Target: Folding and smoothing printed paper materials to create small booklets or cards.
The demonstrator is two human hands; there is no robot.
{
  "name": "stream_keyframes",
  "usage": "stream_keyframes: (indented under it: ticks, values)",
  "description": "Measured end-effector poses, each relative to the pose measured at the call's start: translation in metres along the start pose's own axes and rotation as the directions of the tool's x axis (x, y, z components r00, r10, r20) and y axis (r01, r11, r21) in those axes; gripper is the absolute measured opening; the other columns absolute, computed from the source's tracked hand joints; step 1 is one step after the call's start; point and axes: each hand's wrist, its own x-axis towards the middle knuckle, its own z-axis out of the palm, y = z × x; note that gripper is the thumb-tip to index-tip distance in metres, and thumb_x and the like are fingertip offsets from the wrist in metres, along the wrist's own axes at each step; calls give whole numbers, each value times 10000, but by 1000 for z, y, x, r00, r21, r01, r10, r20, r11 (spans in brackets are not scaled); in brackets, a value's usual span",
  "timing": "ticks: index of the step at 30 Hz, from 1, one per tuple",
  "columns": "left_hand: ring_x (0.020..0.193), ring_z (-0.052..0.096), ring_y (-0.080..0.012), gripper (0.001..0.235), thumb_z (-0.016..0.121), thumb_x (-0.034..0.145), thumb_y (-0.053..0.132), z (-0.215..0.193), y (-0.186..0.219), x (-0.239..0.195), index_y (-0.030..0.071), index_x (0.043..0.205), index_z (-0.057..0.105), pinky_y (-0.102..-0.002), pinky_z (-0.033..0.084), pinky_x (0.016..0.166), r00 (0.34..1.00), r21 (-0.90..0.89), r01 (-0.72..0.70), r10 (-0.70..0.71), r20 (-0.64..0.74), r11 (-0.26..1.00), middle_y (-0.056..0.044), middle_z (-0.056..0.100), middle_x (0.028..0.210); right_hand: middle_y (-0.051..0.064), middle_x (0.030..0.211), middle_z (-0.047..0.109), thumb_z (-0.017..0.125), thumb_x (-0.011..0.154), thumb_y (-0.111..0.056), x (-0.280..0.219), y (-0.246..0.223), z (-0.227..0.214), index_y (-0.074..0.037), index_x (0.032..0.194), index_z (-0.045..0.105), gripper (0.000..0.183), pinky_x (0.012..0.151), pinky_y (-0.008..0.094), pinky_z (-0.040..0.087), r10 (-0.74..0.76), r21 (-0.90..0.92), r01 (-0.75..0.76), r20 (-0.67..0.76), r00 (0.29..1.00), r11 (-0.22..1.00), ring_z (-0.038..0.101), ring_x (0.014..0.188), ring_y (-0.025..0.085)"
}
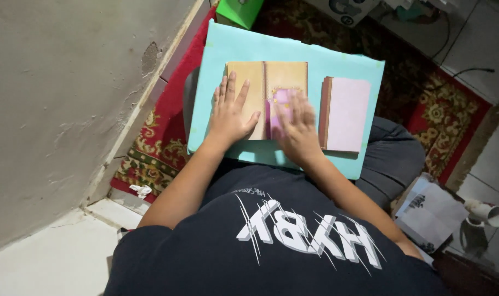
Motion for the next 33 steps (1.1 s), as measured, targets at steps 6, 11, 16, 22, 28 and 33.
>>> stream_keyframes:
  ticks: [6,11,16,22,28,33]
  values:
    - [1472,311,-467,598,707,780,319,-2,5,16,56,1314,654,-618,234,1181,986,131,-63,81,-143,989,-273,389,1536,208,1503,492,833,693,-387,18,6,7,-115,1469,517,881,1137,475,382,-228,136,209,142,963,968,481,1396,382]
    - [1364,481,-399,417,636,828,255,10,-18,65,85,1209,644,-618,327,1119,959,199,-177,215,-187,964,-188,556,1396,232,1576,397,890,651,-389,13,4,2,-103,1500,482,984,1200,500,325,-215,207,171,212,953,963,397,1459,413]
    - [1249,572,-279,617,585,856,245,28,-25,75,138,1459,512,-572,363,1097,936,188,-243,281,-212,952,-71,614,1264,198,1581,394,889,720,-361,7,14,14,-141,1523,470,932,1195,502,345,-143,377,66,179,973,924,403,1452,413]
    - [1286,525,-275,506,526,880,242,17,-17,74,122,1367,587,-601,308,1129,941,100,-230,247,-231,968,-81,571,1276,238,1578,401,831,782,-541,24,16,10,-35,1560,387,1028,1216,498,314,-150,398,65,186,971,915,400,1452,422]
    - [1551,149,-400,675,530,922,408,24,3,50,121,1532,477,-656,51,1189,976,324,-170,204,-77,931,-230,302,1638,119,1297,634,587,969,-125,34,13,41,-71,1239,649,282,1044,387,502,34,284,29,-212,977,958,641,1200,309]
    - [1559,174,-341,757,514,925,353,44,28,5,40,1585,315,-555,-15,1219,964,331,-263,258,60,906,-218,252,1668,131,1312,606,632,971,-237,26,23,62,-80,1166,610,252,1066,380,475,30,290,45,-249,968,956,606,1215,315]
